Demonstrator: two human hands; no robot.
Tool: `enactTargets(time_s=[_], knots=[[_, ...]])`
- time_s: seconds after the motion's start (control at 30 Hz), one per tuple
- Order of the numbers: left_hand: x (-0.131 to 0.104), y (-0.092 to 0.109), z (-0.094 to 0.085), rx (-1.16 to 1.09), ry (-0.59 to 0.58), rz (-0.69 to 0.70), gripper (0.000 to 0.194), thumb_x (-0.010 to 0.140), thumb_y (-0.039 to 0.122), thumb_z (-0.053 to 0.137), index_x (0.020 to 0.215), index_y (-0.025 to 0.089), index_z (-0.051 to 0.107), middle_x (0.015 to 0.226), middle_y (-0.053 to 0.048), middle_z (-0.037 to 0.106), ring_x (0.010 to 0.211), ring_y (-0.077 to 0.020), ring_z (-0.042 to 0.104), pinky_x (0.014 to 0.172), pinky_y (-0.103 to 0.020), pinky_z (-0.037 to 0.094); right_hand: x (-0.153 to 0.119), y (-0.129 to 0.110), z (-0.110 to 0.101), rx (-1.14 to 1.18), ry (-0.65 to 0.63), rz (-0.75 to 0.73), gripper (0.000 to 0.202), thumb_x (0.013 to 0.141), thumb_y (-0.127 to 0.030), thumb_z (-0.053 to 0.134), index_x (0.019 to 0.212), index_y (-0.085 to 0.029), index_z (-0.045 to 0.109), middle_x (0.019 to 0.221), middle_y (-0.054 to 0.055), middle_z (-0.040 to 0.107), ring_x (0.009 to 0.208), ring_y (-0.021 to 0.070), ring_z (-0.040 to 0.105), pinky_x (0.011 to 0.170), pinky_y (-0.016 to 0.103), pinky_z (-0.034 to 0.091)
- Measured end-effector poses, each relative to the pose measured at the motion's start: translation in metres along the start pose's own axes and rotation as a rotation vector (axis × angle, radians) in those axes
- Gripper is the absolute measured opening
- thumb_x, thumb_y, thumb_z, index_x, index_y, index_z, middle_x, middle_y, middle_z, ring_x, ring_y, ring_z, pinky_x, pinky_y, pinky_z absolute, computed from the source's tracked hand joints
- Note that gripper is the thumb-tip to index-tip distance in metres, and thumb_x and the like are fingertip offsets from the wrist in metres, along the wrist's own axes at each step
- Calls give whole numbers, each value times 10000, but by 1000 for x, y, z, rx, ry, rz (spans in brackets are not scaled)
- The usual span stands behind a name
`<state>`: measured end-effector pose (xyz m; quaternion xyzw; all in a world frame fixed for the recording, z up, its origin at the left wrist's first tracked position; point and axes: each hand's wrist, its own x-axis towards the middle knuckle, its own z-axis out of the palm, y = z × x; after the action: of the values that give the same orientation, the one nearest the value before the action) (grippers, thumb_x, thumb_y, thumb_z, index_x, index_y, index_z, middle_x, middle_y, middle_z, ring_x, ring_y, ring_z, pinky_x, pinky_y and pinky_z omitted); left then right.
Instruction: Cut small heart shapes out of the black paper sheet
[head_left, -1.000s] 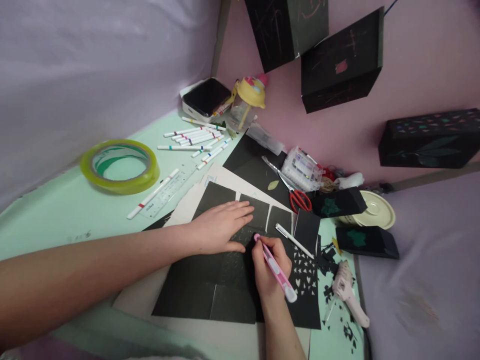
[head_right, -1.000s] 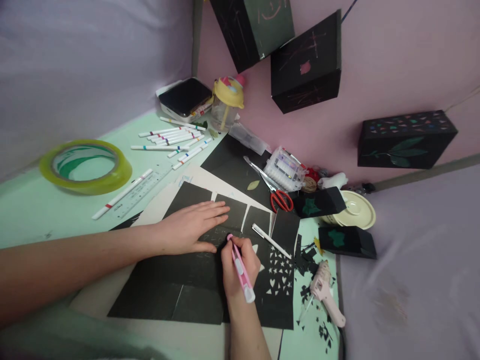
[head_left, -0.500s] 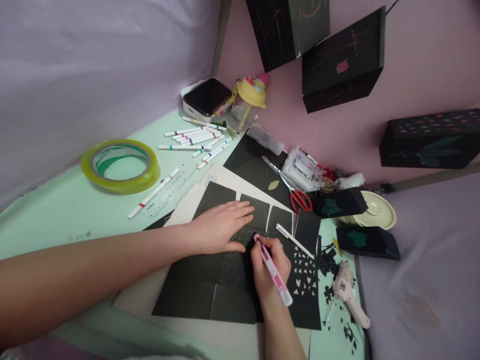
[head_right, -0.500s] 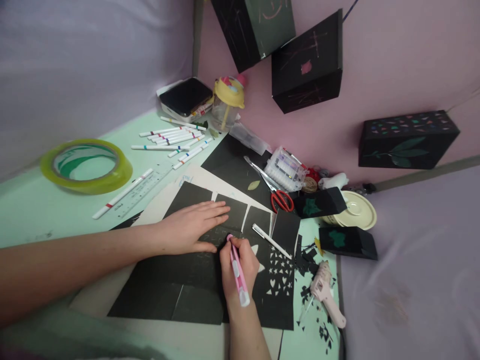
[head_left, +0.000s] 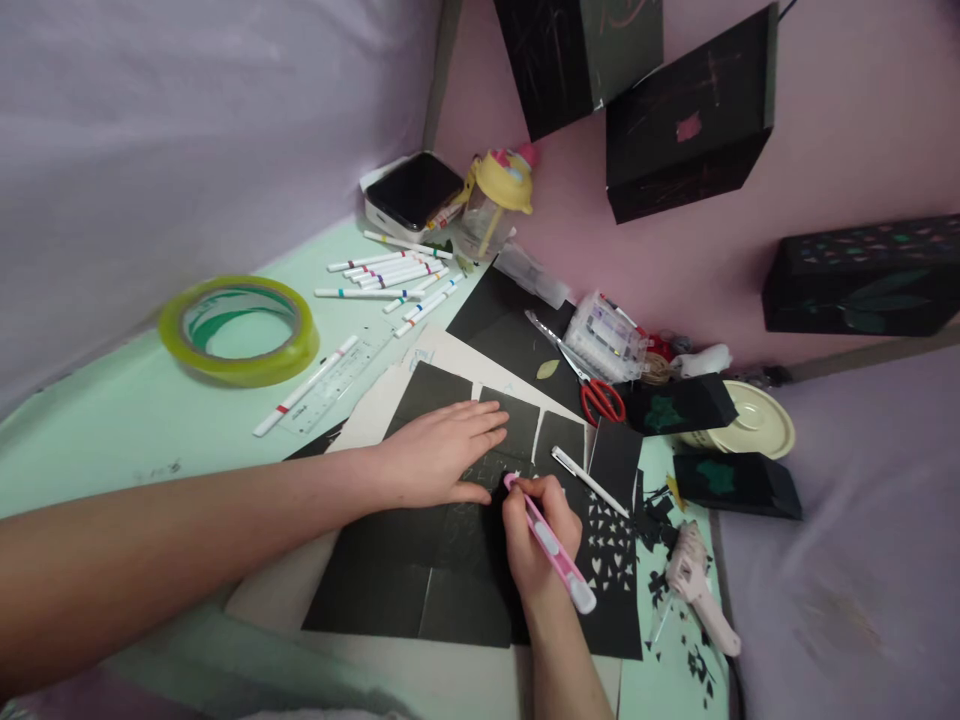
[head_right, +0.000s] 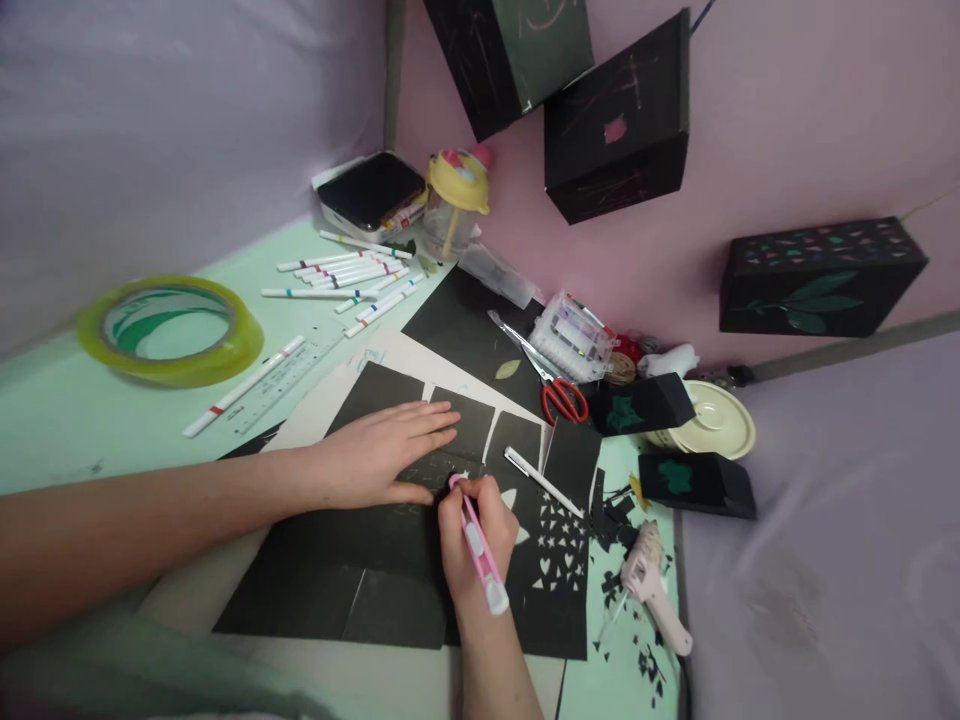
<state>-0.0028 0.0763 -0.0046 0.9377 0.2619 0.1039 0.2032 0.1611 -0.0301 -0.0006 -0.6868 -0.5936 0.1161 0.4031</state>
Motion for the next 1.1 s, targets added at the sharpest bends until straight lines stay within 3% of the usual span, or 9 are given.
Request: enactTargets(time_s=[0.43,0.63,0.77,0.9,1.0,1.1], knots=[[-1,-1,2,-6,18,7,747,849,606,581,1407,132,434,1537,-113,321,1451,-249,223,1178,-373,174,-1,-1,1,18,11,88,126,822,-230,576,707,-186,606,603,-16,626,498,115,538,504,213,420],[-1,-1,2,4,20,5,766,842,628,575,1405,126,439,1537,-111,319,1449,-251,228,1179,-373,175,1,-2,-3,154,21,222,102,816,-267,614,759,-183,621,668,7,645,572,135,574,546,229,455],[-1,-1,3,-2,20,3,765,839,627,580,1400,124,447,1534,-114,324,1445,-256,241,1176,-383,186,13,-2,-25,350,-58,347,155,796,-315,676,873,-194,619,702,1,646,603,139,583,542,227,459],[-2,-2,3,-26,28,7,767,833,624,590,1402,129,447,1534,-114,324,1444,-260,244,1174,-389,195,33,5,-49,374,-301,416,136,776,-322,725,819,-200,686,710,2,648,623,127,556,550,219,430],[-2,-2,2,-35,30,3,761,834,627,586,1399,135,452,1531,-116,329,1443,-260,246,1174,-384,191,47,15,-48,479,-391,379,137,754,-300,744,865,-224,720,835,17,689,734,146,593,633,236,450],[-2,-2,2,-27,22,-1,753,838,630,579,1397,143,454,1530,-113,333,1445,-256,243,1174,-375,184,54,24,-37,526,-379,318,96,775,-289,715,853,-232,720,804,5,676,700,139,587,618,234,442]])
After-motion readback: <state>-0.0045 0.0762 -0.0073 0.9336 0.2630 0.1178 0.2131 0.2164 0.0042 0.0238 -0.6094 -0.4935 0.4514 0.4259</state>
